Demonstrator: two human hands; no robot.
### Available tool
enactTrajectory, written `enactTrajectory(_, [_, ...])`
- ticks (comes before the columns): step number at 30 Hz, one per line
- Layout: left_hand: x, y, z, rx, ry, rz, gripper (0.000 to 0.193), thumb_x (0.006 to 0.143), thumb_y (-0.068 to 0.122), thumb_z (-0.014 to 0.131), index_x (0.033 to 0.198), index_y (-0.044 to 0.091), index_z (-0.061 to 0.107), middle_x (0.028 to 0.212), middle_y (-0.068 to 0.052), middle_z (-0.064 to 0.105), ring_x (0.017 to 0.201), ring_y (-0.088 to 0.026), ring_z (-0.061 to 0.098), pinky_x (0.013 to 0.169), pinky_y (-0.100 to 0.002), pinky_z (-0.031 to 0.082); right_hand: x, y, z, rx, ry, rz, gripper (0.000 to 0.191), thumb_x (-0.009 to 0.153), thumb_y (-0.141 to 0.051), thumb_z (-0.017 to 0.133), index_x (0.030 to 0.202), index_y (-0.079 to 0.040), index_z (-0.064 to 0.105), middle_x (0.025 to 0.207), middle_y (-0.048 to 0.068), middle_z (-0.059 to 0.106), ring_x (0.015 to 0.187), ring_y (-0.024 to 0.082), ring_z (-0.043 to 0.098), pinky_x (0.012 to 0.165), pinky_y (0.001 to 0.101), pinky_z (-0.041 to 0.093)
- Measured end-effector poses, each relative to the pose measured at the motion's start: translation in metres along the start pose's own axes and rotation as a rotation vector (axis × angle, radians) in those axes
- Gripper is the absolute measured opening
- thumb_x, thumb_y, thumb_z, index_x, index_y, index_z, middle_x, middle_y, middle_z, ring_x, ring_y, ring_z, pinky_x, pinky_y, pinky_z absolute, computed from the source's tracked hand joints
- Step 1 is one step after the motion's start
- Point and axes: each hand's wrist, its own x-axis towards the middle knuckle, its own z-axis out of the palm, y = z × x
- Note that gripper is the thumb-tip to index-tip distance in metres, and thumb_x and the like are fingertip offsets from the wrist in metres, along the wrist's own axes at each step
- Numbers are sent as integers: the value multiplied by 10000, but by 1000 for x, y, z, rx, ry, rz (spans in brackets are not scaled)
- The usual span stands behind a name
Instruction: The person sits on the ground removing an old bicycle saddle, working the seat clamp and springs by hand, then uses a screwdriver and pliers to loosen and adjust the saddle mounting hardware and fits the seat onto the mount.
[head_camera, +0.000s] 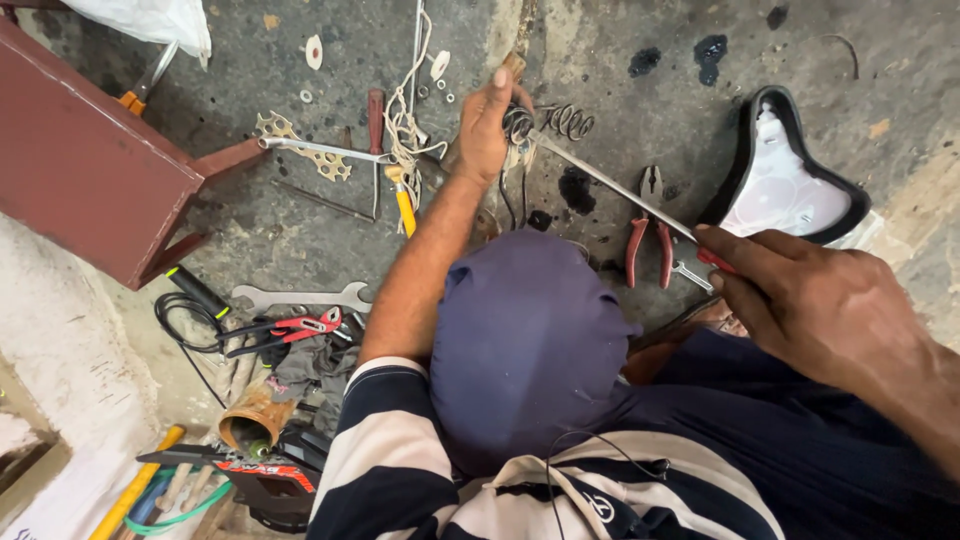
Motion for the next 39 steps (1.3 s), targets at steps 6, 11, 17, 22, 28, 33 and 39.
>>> enactTrajectory(6, [0, 2, 8, 70, -45, -88, 727, 988, 702, 462, 822, 31, 687, 749, -20, 641, 703, -160, 617, 687, -315, 494, 4, -2, 1, -67, -10, -2, 471, 962, -372, 635, 1412, -234, 635, 943, 75, 774, 450, 210, 660, 399, 357, 545])
enactTrajectory(11, [-6, 5, 12, 273, 6, 20, 770, 1012, 723, 405, 812, 44, 707, 752, 10, 626, 746, -145, 606, 729, -304, 467, 12, -5, 7, -414, -37, -144, 548, 1018, -392, 499, 1552, -275, 534, 1149, 124, 750, 285, 51, 567, 258, 231, 453])
enactTrajectory(17, [2, 4, 10, 328, -35, -5, 764, 1011, 725, 415, 824, 46, 711, 743, 4, 627, 733, -146, 595, 721, -300, 467, 20, -5, 1, -105, -300, 86, 557, 1033, -420, 462, 1565, -254, 479, 909, 97, 749, 397, 136, 563, 371, 315, 501])
enactTrajectory(22, [-5, 2, 1, 321, 75, 70, 706, 1090, 666, 330, 1090, 52, 679, 1004, -90, 669, 911, -269, 664, 840, -382, 519, 32, -12, 14, -90, -144, 0, 522, 1023, -344, 498, 1506, -147, 512, 890, 115, 751, 460, 171, 645, 438, 324, 526])
enactTrajectory(28, [-84, -15, 13, 838, 263, 149, 568, 1056, 413, 593, 1428, 6, 460, 1277, -268, 624, 1103, -450, 671, 942, -492, 524, 39, -15, 4, 257, 61, -144, 481, 959, -283, 588, 1385, -61, 584, 928, 165, 756, 625, 258, 727, 576, 397, 612])
enactTrajectory(33, [-86, -28, 20, 779, 235, 59, 528, 1019, 339, 663, 1384, 9, 471, 1160, -290, 682, 1072, -501, 655, 901, -513, 523, 61, -28, -21, -46, -411, 151, 494, 1045, -379, 551, 1520, -253, 507, 963, 65, 766, 701, 247, 744, 694, 402, 626])
enactTrajectory(39, [-75, -33, 18, 778, 304, -130, 566, 1024, 336, 558, 1447, -10, 412, 1081, -322, 685, 982, -541, 621, 818, -583, 467, 61, -21, 15, 69, 132, -242, 435, 951, -273, 636, 1347, -91, 632, 926, 146, 736, 675, 303, 709, 598, 413, 597])
